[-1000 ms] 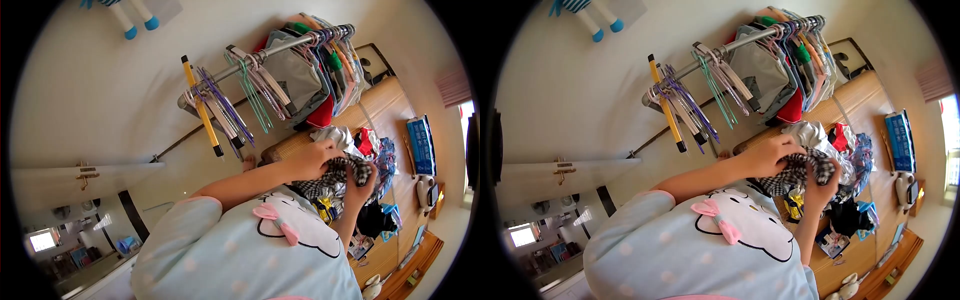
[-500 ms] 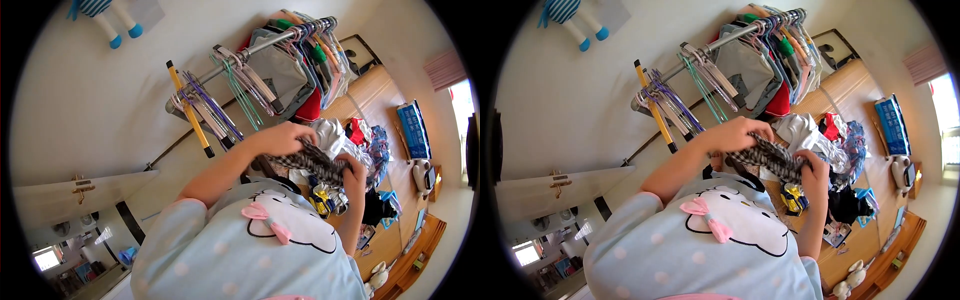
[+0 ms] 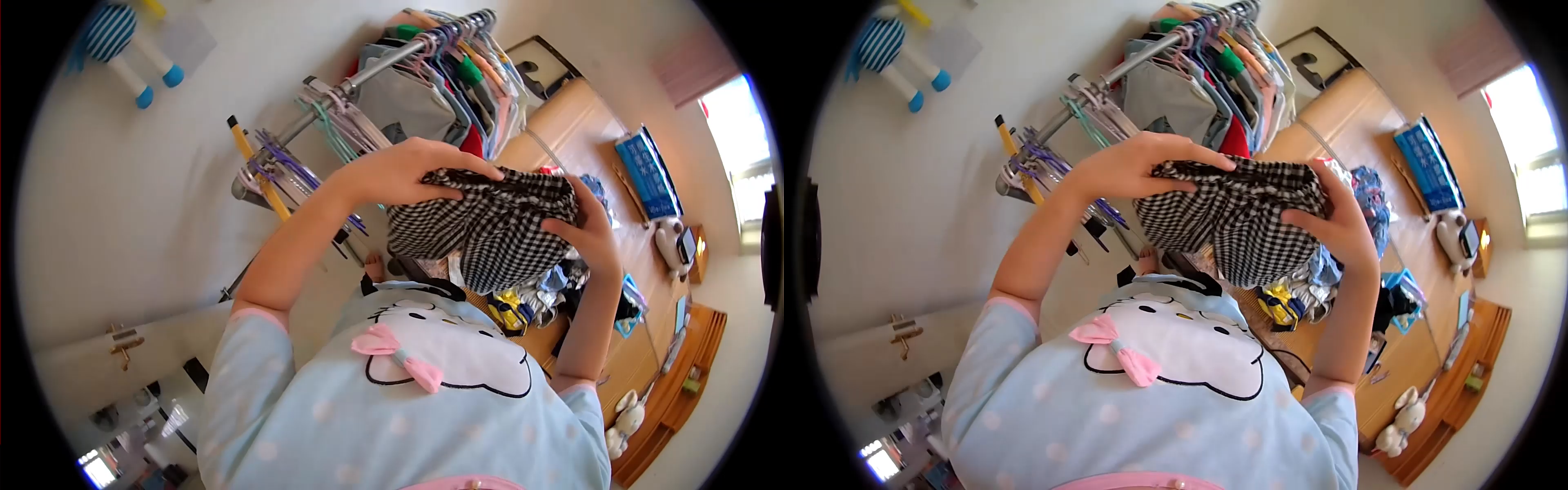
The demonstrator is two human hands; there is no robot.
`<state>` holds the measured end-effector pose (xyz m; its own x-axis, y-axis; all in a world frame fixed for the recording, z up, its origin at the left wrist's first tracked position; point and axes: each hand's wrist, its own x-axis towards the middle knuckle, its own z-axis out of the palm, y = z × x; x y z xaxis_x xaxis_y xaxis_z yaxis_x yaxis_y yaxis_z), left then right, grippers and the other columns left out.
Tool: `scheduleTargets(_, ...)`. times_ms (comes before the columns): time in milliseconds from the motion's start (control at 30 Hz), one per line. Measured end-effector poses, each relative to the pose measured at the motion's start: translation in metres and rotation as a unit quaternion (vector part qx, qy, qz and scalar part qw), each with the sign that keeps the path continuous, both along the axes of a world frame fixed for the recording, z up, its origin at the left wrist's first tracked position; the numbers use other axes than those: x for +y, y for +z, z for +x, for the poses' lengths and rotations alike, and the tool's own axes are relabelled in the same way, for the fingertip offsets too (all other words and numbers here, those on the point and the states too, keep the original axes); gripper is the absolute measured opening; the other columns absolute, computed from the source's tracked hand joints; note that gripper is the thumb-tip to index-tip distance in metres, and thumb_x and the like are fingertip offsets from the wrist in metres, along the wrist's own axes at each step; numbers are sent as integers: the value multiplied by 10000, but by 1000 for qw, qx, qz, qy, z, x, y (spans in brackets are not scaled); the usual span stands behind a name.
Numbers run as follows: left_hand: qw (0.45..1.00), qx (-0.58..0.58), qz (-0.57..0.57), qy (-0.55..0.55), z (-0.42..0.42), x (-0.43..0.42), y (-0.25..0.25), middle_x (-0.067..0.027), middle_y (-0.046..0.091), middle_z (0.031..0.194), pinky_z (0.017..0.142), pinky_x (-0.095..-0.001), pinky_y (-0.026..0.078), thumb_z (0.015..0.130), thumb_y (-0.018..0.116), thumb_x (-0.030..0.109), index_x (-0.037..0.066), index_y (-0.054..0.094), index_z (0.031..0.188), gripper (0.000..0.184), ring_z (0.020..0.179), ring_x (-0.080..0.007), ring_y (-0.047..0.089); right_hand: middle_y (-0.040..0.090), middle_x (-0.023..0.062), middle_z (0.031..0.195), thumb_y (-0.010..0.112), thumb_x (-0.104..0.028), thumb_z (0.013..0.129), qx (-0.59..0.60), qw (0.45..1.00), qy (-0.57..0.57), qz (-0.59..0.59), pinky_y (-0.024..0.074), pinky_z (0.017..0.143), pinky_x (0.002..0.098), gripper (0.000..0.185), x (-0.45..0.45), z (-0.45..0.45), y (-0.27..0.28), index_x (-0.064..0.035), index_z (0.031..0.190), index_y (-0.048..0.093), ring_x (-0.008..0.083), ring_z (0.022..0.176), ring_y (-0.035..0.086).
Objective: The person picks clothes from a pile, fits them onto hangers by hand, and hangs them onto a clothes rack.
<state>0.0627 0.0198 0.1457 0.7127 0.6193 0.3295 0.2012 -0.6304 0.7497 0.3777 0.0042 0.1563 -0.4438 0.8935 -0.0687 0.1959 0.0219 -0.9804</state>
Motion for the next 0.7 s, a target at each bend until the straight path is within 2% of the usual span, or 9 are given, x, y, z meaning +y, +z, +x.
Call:
scheduleTargets(100,979,59,-146,129,2,-33,18,-120,634,1159,805,-380,508,750,761,161,103,505,1285,597,910,-296,656,645,35,966,804,-81,716,-116,993,18,22,458,843,275,504,-12,2,-1,9,1153,570,115,896,576)
scheduleTargets(167,986,-75,-32,146,9,-43,-38,-123,652,1089,822,-373,492,723,778,157,92,540,1249,581,911,-295,648,650,68,918,806,-86,699,-262,955,127,46,471,818,281,439,-26,-11,-5,-17,1092,622,137,858,596)
scheduleTargets(267,976,-71,-84,190,18,-56,-97,-123,640,914,777,-391,480,741,769,173,68,640,985,295,882,-325,618,657,84,962,768,47,669,-37,991,118,-60,472,811,270,406,-35,-3,-43,62,1047,619,176,886,617)
scheduleTargets(367,957,-153,-80,231,26,-75,-100,-132,639,914,766,-394,481,757,762,220,47,621,963,303,872,-331,616,640,117,965,728,-213,801,142,986,32,-80,425,886,315,357,-28,-1,-66,65,998,621,212,947,584)
scheduleTargets(400,961,-145,-88,220,25,-78,-102,-136,638,918,766,-396,481,759,761,226,44,618,970,313,873,-333,616,635,132,938,639,-412,861,178,973,126,-71,414,892,344,488,-14,-15,-63,60,982,624,234,941,577)
scheduleTargets(433,964,-137,-95,209,23,-79,-103,-139,637,921,767,-398,481,761,760,233,42,615,976,323,874,-336,615,635,120,923,540,-401,933,125,958,252,-60,426,846,319,464,10,-27,-61,54,963,627,213,906,579)
scheduleTargets(533,975,-127,-105,147,26,-82,-115,-167,618,997,816,-411,470,746,712,143,6,592,1046,351,945,-352,591,626,51,908,440,-206,999,-34,995,43,-77,428,798,257,300,32,-85,-67,31,998,624,123,889,559)
scheduleTargets(600,977,-130,-151,83,27,-84,-111,-200,597,1055,871,-418,452,741,675,103,-28,570,1084,382,1003,-372,566,605,38,1057,567,-137,935,-85,990,108,11,438,855,269,287,57,-133,-78,-29,1200,550,139,963,567)
scheduleTargets(700,973,-145,-165,76,37,-94,-114,-215,597,1032,876,-430,451,733,674,102,-33,570,1088,393,996,-382,565,611,109,1118,665,-160,868,-175,960,124,178,456,860,304,445,99,-189,-150,-25,1261,506,212,995,599)
